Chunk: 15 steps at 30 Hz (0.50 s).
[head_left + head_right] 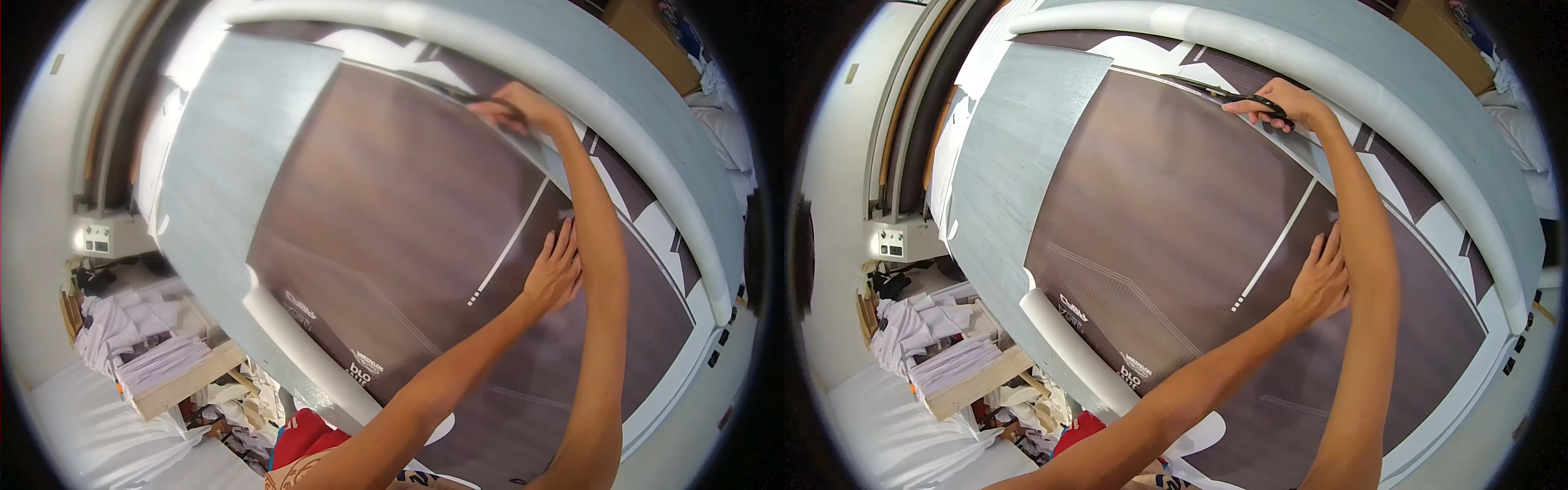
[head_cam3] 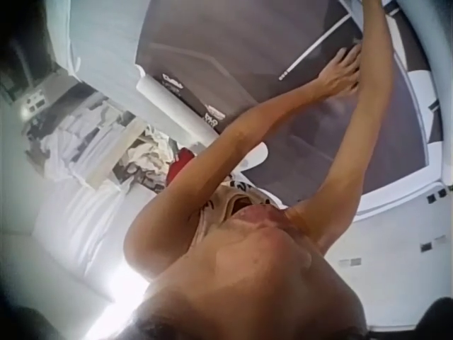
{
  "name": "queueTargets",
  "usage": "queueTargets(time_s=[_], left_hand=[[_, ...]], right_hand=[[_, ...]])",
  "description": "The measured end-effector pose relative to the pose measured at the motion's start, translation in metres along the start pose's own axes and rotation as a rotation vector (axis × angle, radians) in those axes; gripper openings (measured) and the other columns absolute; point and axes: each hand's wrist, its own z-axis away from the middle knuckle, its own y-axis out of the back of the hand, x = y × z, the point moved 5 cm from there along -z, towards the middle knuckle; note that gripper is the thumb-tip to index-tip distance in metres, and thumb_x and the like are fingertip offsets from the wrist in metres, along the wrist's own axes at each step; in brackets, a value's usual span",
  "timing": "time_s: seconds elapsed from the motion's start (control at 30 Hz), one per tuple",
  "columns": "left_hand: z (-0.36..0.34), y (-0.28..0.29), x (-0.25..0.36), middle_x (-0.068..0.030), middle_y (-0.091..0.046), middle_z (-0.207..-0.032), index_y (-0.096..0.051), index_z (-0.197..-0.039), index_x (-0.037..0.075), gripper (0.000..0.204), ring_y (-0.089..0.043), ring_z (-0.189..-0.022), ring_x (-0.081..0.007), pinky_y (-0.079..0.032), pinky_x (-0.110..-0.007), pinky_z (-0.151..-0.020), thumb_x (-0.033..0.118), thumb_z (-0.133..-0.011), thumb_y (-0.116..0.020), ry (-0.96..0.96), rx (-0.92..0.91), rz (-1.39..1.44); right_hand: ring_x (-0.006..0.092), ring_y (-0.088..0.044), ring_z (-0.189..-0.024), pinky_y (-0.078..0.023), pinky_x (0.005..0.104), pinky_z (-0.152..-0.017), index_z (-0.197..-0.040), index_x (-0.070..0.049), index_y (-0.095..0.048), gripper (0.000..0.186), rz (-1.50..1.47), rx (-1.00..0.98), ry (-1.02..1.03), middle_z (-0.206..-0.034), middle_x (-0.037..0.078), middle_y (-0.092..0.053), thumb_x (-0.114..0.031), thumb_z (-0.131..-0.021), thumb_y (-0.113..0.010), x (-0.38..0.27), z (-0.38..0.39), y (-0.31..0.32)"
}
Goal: Cutting out printed garment patterns from a large roll of fabric using scissors on a work table.
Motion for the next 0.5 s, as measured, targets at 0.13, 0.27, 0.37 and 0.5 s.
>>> queueTargets(time_s=[0.13,0.27,0.37,0.5], left_hand=[[0.004,-0.010,-0.012,-0.0257,-0.037,-0.155,-0.042,-0.149,0.000,0.069,-0.027,-0.148,-0.0447,-0.025,-0.058,-0.118,0.035,-0.091,-0.056,-0.009,-0.076,0.077],[0.010,-0.014,-0.011,-0.0234,-0.039,-0.154,-0.042,-0.149,0.001,0.067,-0.027,-0.148,-0.0437,-0.021,-0.058,-0.120,0.034,-0.093,-0.053,-0.036,-0.039,0.040],[0.017,-0.014,-0.021,-0.0227,-0.039,-0.155,-0.042,-0.149,0.001,0.065,-0.027,-0.148,-0.0422,-0.020,-0.058,-0.120,0.034,-0.094,-0.052,-0.049,-0.061,-0.102],[0.007,-0.016,0.010,-0.0217,-0.040,-0.155,-0.042,-0.149,0.001,0.064,-0.027,-0.148,-0.0403,-0.020,-0.058,-0.120,0.034,-0.095,-0.050,-0.114,-0.049,-0.174]], right_hand=[[0.0042,-0.040,-0.040,-0.031,0.0231,-0.039,-0.063,-0.009,-0.063,0.049,-0.090,-0.018,-0.002,-0.049,-0.007,-0.044,-0.051,-0.076,-0.084,-0.028,-0.031,-0.014],[0.0082,-0.038,-0.036,-0.026,0.0272,-0.039,-0.068,-0.006,-0.065,0.047,-0.012,0.034,0.024,-0.044,-0.003,-0.043,-0.046,-0.091,-0.071,-0.057,-0.066,-0.025],[0.0095,-0.039,-0.036,-0.029,0.0277,-0.039,-0.069,-0.003,-0.066,0.037,-0.147,0.019,0.035,-0.045,-0.001,-0.046,-0.029,-0.095,-0.063,-0.090,-0.089,-0.045],[0.0100,-0.044,-0.039,-0.033,0.0288,-0.040,-0.064,-0.003,-0.063,0.033,-0.145,0.039,-0.008,-0.050,0.001,-0.053,-0.017,-0.094,-0.059,-0.090,-0.101,-0.033]])
